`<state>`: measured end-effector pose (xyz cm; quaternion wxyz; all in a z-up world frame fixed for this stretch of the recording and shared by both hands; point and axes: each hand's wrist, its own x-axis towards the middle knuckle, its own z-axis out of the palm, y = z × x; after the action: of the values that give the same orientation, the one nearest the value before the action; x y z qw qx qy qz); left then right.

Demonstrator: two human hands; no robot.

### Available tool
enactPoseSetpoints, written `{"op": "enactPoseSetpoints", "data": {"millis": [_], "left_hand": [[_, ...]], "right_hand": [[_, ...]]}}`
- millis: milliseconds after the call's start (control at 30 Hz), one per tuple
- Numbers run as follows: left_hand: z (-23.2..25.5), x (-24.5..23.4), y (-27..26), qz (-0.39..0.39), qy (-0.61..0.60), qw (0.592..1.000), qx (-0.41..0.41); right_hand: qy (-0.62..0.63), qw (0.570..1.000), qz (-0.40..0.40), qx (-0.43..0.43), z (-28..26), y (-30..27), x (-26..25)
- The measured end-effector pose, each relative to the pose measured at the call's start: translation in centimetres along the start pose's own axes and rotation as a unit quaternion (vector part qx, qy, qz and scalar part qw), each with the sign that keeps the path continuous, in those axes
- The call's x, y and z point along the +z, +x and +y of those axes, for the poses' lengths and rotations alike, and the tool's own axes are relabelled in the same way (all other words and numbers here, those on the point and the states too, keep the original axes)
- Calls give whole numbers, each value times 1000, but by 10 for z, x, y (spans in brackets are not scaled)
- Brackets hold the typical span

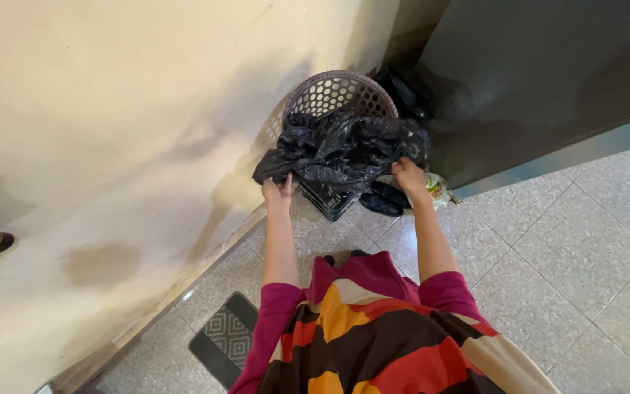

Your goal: Collect trash or leaves from a yard into a plastic bag and then place the bag into an indoor trash bin.

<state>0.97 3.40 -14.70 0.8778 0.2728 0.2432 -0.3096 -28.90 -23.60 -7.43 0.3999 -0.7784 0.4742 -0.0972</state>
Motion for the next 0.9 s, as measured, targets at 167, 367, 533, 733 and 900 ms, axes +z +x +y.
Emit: {"op": "enactPoseSetpoints", "data": {"millis": [167, 367, 533, 733, 900], "left_hand": [[6, 41, -33, 68, 161, 982, 76], [21, 69, -65, 105, 620, 709, 321], [25, 93, -62, 77, 418, 876, 228], [-5, 82, -52, 167, 573, 638, 487], [-28, 98, -89, -13, 610, 663, 433]], "right_hand": [[386, 921, -6, 62, 11, 29, 6], [380, 924, 1, 43, 9, 44, 6], [366, 927, 6, 85, -10, 55, 6], [319, 942, 37, 96, -39, 58, -2], [-13, 996, 79, -47, -15, 85, 13]]}}
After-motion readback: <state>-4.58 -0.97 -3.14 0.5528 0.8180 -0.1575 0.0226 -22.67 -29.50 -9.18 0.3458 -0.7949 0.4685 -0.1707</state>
